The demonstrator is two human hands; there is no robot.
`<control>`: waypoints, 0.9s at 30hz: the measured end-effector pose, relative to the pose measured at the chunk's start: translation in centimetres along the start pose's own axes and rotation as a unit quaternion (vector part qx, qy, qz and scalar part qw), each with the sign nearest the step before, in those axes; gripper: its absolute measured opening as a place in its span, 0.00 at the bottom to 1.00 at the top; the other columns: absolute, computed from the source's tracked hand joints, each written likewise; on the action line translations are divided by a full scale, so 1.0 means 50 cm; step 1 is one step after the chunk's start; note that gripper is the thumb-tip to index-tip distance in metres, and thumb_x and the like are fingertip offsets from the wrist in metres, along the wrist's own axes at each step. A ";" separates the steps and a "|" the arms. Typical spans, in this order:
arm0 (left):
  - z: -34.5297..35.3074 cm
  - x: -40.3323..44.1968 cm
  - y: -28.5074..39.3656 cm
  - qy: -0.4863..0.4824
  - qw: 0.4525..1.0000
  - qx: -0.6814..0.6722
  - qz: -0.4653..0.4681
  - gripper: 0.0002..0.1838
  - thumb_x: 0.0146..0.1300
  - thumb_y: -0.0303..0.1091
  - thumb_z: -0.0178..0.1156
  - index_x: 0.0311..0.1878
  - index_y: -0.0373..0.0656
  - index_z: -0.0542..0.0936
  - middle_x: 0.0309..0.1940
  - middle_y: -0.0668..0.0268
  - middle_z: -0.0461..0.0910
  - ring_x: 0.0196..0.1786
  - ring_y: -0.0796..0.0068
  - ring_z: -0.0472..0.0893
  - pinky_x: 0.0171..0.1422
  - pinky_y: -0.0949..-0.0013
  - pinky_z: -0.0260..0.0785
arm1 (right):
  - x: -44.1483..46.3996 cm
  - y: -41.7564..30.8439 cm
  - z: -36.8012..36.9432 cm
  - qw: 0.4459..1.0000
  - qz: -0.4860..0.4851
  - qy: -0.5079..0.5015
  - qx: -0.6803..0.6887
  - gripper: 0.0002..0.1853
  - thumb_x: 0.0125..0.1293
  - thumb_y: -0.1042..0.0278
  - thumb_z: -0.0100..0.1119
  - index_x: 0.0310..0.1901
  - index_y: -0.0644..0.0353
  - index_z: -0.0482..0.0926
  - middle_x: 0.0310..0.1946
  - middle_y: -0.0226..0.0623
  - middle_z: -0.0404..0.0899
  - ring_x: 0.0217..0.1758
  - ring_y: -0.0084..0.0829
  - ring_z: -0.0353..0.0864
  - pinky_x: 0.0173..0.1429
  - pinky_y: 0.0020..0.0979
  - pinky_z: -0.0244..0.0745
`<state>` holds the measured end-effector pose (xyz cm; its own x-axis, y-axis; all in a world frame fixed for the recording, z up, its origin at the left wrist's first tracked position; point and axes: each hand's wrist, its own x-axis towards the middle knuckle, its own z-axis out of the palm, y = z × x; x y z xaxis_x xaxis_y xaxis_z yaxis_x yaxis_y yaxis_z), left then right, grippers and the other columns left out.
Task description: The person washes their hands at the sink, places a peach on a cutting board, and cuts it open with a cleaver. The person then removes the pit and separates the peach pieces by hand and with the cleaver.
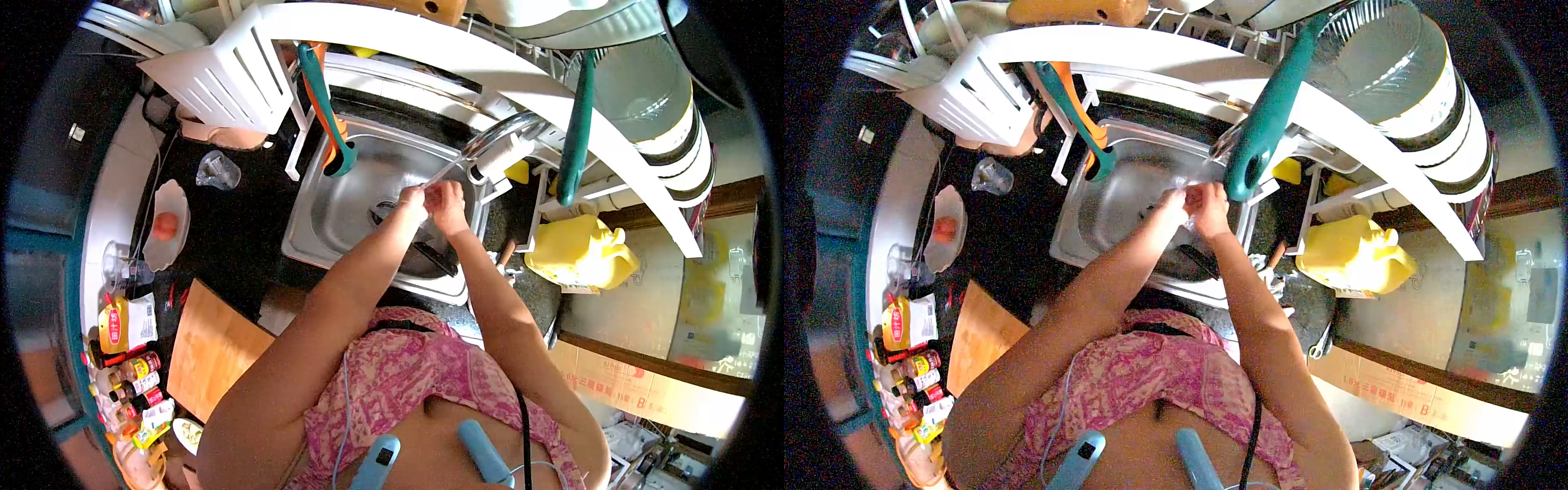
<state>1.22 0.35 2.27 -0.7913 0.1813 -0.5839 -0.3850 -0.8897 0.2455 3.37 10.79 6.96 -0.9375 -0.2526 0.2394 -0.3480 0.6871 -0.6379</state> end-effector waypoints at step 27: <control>-0.119 -0.170 0.183 0.136 0.353 0.912 0.158 0.23 0.59 0.52 0.59 0.45 0.42 0.82 0.56 0.56 0.74 0.63 0.51 0.66 0.69 0.32 0.43 | -0.010 -0.001 -0.120 0.621 0.369 0.235 0.651 0.05 0.62 0.76 0.43 0.36 0.64 0.71 0.26 0.35 0.70 0.25 0.27 0.68 0.33 0.27 0.66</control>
<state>7.25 -11.81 4.85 -0.9522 -0.0731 -0.2965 -0.1588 0.9479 0.2763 3.87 14.97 11.26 -0.8448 0.2398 -0.4783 0.1822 -0.7117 -0.6785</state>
